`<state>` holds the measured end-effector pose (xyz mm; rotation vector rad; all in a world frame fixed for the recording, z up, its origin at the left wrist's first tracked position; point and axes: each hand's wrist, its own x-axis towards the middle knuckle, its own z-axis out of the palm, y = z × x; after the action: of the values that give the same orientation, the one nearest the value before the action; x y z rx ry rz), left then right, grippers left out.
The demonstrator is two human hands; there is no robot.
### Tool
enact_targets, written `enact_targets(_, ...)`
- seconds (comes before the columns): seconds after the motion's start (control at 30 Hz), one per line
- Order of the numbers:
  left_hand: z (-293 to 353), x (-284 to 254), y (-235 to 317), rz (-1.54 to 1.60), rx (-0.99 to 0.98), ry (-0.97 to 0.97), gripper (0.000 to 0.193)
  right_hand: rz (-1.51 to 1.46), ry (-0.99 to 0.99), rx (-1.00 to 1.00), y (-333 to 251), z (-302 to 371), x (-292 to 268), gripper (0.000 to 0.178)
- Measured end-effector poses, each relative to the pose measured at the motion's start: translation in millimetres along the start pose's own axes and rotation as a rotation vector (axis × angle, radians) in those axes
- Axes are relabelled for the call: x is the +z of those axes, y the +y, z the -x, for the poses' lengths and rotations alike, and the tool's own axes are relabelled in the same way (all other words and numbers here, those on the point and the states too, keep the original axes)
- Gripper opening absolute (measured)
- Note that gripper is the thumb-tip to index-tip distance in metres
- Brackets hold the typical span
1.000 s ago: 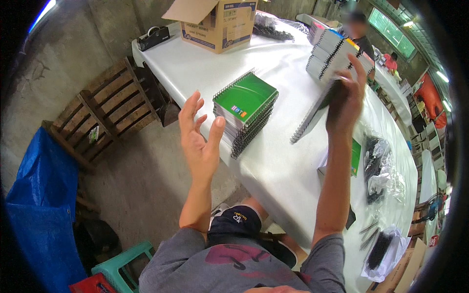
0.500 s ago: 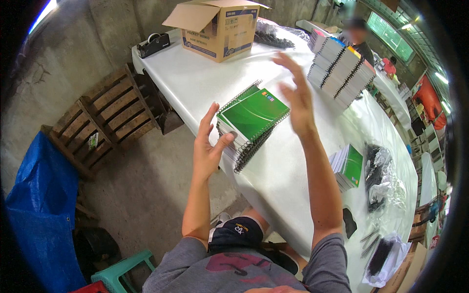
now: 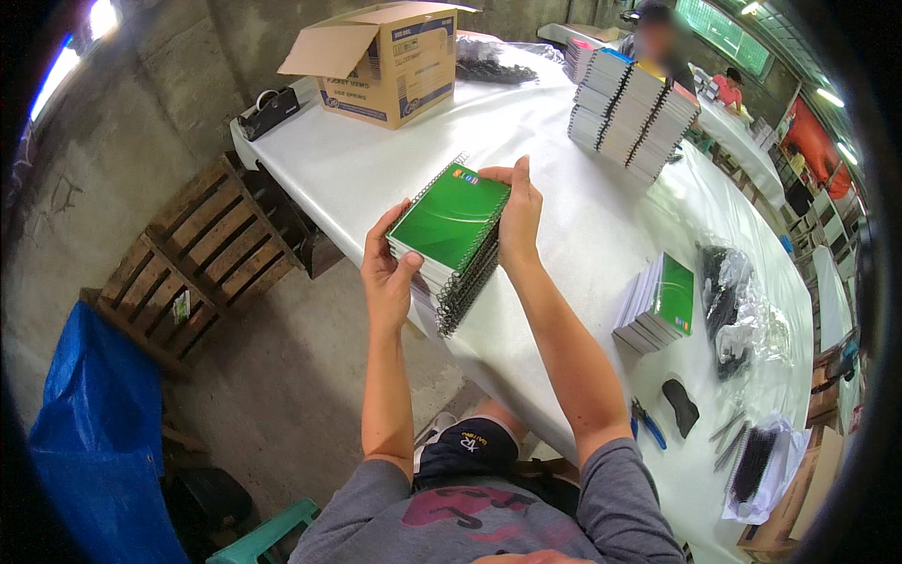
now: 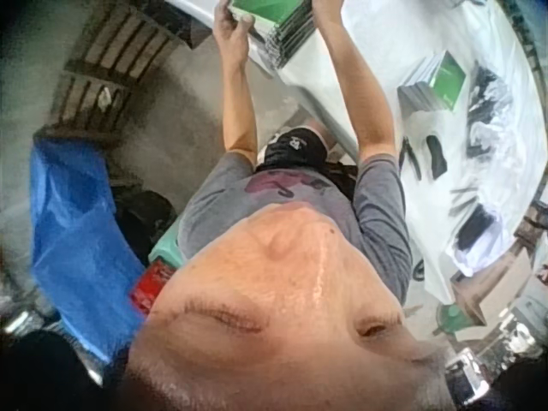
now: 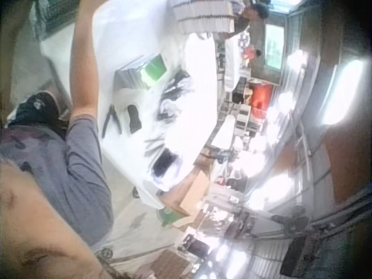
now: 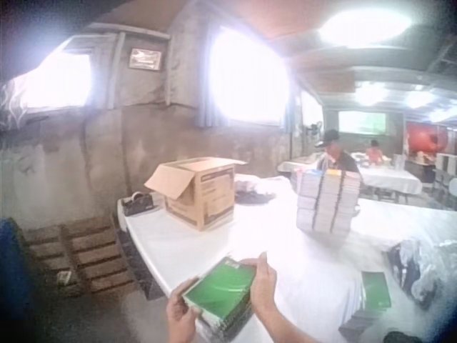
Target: The person repeatedly picks up a green notebook and a black spiral binding, inserts the binding into the notebook's holes, and uses pliers to crimp the ends. The finished notebooks are stacked on the table.
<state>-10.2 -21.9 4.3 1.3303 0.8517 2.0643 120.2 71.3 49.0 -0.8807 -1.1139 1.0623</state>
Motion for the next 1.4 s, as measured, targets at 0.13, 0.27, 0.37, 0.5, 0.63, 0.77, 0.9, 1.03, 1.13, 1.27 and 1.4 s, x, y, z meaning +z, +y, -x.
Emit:
enact_targets(0.13,0.5,-0.9,-7.5,-0.033,0.046,0.017,0.056,0.084,0.01,-0.098,1.7,6.4,0.7,0.055)
enact_targets(0.27,0.9,0.4,-6.0,-0.102,0.036,0.012,0.07,0.12,-0.019,-0.146,-3.6,8.7,-10.5,0.045)
enact_targets(0.37,5.0,-9.7,-4.7,-0.145,0.067,0.057,0.076,0.296,-0.002,-0.277,-18.9,12.0,-42.3,0.045)
enact_targets(0.5,11.2,-45.6,9.6,-0.041,0.149,0.246,0.065,0.921,0.293,-0.556,-65.9,33.9,-157.1,0.051)
enact_targets(0.63,24.4,-38.2,46.6,-0.065,0.336,0.579,0.056,1.342,0.609,-0.004,-92.3,83.0,-274.0,0.073)
enact_targets(0.77,39.8,7.1,70.6,0.01,0.574,0.413,0.052,1.051,0.392,0.4,-62.7,96.7,-327.1,0.06)
enact_targets(0.9,61.4,55.5,77.0,0.055,0.632,0.099,0.051,1.253,0.535,0.054,-61.2,99.6,-338.8,0.043)
enact_targets(1.03,99.0,115.8,70.8,0.028,0.143,-0.116,0.053,0.44,0.586,-0.121,-78.1,121.1,-294.2,0.018)
enact_targets(1.13,118.4,162.0,57.3,0.058,-0.287,-0.27,0.057,0.191,0.374,-0.129,-85.6,159.9,-264.4,0.017)
enact_targets(1.27,133.3,169.0,29.5,0.434,-0.736,-0.345,0.039,0.079,0.228,0.051,-69.3,221.6,-228.5,0.018)
enact_targets(1.4,138.4,150.6,16.1,0.435,-0.592,-0.32,0.016,0.361,0.082,-0.071,-71.7,243.9,-256.7,0.022)
